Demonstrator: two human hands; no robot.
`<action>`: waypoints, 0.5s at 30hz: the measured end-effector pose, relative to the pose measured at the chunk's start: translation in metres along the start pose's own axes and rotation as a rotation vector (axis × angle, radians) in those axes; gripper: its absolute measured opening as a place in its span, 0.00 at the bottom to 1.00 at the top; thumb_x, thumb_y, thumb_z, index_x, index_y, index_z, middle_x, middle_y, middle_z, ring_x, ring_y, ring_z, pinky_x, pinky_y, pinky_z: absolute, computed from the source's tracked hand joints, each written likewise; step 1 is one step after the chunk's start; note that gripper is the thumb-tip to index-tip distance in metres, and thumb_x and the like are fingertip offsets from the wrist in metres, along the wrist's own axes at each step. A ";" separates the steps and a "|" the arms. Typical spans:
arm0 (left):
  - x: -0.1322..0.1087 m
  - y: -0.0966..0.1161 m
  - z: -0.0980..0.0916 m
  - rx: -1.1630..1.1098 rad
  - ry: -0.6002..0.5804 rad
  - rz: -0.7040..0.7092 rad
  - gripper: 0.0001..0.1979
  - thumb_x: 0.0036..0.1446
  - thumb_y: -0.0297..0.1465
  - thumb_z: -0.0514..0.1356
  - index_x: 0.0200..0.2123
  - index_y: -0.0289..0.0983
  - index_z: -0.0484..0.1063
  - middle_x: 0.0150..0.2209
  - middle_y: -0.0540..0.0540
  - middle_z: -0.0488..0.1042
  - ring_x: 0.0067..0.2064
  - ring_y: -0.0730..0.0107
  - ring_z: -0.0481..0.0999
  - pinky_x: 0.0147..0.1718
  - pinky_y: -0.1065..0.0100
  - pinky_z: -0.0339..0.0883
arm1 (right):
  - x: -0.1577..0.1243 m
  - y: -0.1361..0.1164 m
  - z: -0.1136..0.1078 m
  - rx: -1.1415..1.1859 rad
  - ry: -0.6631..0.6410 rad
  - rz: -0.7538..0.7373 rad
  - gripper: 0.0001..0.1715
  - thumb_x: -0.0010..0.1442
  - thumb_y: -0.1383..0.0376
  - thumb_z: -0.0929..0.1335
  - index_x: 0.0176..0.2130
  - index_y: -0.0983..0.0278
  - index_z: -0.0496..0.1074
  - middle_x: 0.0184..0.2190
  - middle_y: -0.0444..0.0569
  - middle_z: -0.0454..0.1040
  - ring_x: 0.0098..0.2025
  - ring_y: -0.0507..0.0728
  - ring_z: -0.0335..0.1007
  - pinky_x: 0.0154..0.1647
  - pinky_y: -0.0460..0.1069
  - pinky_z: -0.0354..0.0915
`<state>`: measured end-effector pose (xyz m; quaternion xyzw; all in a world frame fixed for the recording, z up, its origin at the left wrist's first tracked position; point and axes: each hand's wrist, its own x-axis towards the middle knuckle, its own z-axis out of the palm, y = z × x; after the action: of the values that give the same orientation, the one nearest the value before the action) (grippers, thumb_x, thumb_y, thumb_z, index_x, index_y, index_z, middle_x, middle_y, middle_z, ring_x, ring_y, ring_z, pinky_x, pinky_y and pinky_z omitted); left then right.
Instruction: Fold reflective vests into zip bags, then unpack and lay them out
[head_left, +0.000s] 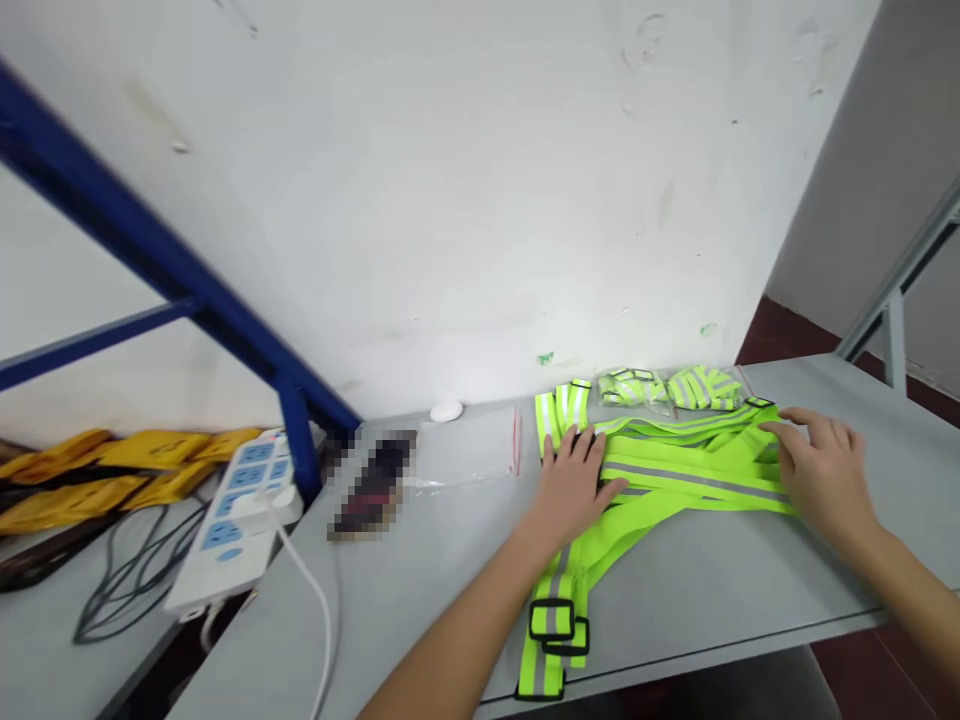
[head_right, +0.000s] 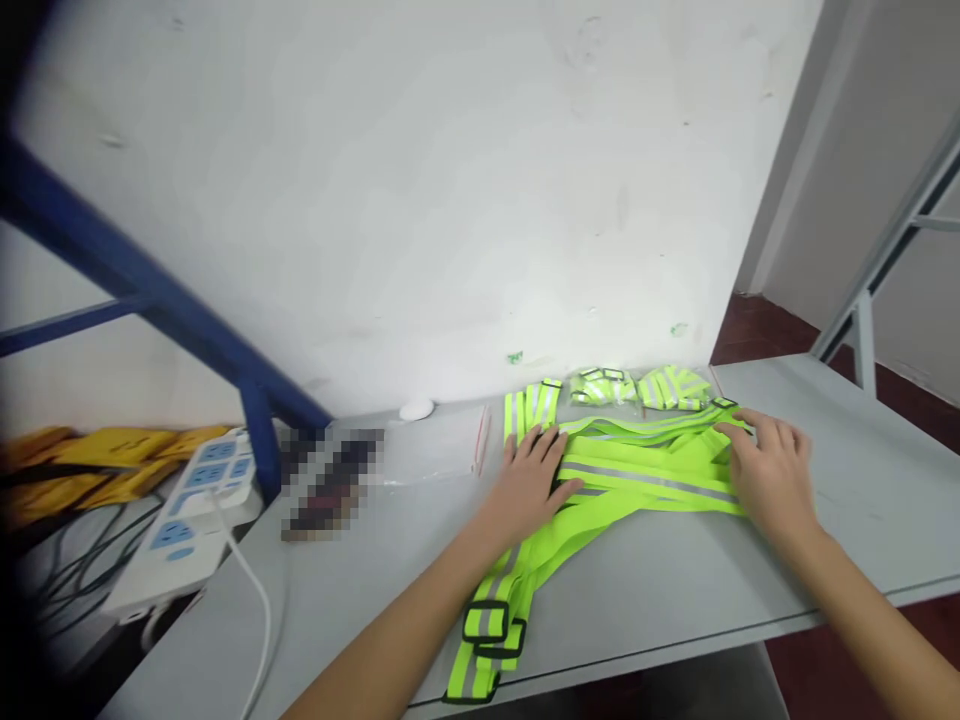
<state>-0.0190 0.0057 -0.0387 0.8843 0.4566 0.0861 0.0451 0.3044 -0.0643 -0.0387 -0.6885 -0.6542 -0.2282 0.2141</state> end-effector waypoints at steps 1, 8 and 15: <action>-0.001 0.002 0.001 -0.014 -0.004 -0.008 0.36 0.63 0.53 0.43 0.67 0.37 0.51 0.68 0.38 0.53 0.69 0.44 0.45 0.63 0.38 0.41 | 0.012 -0.017 -0.001 0.084 0.012 -0.023 0.18 0.61 0.70 0.59 0.43 0.62 0.75 0.47 0.58 0.71 0.48 0.67 0.67 0.49 0.61 0.58; -0.008 0.017 0.004 -0.077 -0.026 -0.151 0.40 0.61 0.52 0.48 0.68 0.34 0.45 0.70 0.31 0.39 0.69 0.36 0.39 0.59 0.31 0.43 | 0.098 -0.164 0.032 0.494 -0.542 -0.077 0.20 0.65 0.55 0.59 0.34 0.61 0.74 0.32 0.53 0.76 0.34 0.60 0.71 0.34 0.52 0.61; -0.014 0.005 -0.007 -0.228 -0.053 -0.300 0.48 0.58 0.59 0.42 0.69 0.29 0.41 0.70 0.29 0.34 0.69 0.35 0.39 0.60 0.37 0.48 | 0.127 -0.212 0.081 0.475 -0.682 -0.023 0.32 0.56 0.49 0.66 0.11 0.60 0.56 0.12 0.48 0.61 0.22 0.59 0.66 0.32 0.54 0.58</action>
<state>-0.0242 -0.0083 -0.0328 0.7974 0.5693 0.1062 0.1696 0.1004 0.0971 -0.0292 -0.6485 -0.7300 0.1679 0.1357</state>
